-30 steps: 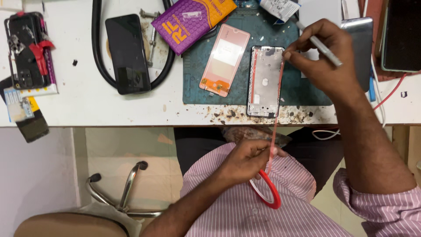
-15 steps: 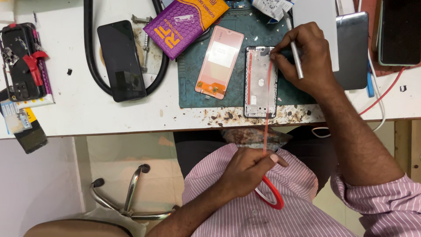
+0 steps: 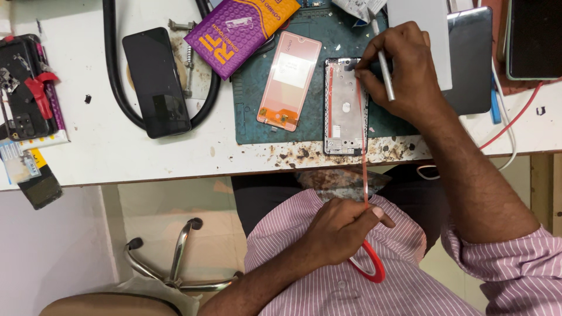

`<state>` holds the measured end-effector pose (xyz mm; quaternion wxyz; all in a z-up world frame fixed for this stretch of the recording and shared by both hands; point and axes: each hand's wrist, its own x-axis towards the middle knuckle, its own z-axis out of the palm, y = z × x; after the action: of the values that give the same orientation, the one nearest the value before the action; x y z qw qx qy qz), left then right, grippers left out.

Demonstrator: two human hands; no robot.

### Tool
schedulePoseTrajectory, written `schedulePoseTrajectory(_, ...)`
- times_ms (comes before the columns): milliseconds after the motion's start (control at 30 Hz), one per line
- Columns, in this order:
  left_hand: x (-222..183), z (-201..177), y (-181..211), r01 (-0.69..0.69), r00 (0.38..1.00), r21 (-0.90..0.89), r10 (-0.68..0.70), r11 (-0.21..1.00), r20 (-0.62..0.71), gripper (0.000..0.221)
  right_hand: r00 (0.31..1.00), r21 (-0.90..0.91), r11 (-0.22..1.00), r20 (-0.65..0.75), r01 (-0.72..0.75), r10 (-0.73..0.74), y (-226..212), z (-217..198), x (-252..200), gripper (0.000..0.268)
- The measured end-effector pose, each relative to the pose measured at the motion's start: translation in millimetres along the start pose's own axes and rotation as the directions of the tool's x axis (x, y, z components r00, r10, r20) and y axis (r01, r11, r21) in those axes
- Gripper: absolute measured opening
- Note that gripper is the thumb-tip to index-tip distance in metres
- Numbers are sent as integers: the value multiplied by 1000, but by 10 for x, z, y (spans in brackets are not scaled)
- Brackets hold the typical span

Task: The person applies thin adhesive tape to the perimeter of a phone chassis and then uses a small metal tool to press the tape down and peel away the red backing strips.

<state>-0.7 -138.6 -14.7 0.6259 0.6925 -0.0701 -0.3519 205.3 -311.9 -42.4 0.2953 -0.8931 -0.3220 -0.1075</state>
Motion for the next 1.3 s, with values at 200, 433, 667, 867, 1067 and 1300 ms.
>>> schedulePoseTrajectory(200,18,16,-29,66,997,8,-67,998,28,42,995,-80,993,-58,-86,82,-134,-47,36,39)
schedulePoseTrajectory(433,67,1,-117,42,998,2,-42,999,54,43,986,-158,981,-141,-108,86,-145,-76,142,57)
schedulePoseTrajectory(667,76,-15,-245,45,996,-115,-35,992,87,46,975,-229,948,-79,-221,208,-259,-102,-53,66)
schedulePoseTrajectory(867,114,62,-505,-32,985,-463,106,886,135,59,974,-246,942,-76,-226,214,-390,-107,-210,68)
schedulePoseTrajectory(1067,207,46,-650,73,973,-600,76,797,219,54,980,-308,931,-34,-195,194,-539,-121,-376,69)
schedulePoseTrajectory(1300,189,81,-632,83,968,-629,87,773,234,55,975,-284,935,5,-210,221,-742,-170,-557,71)
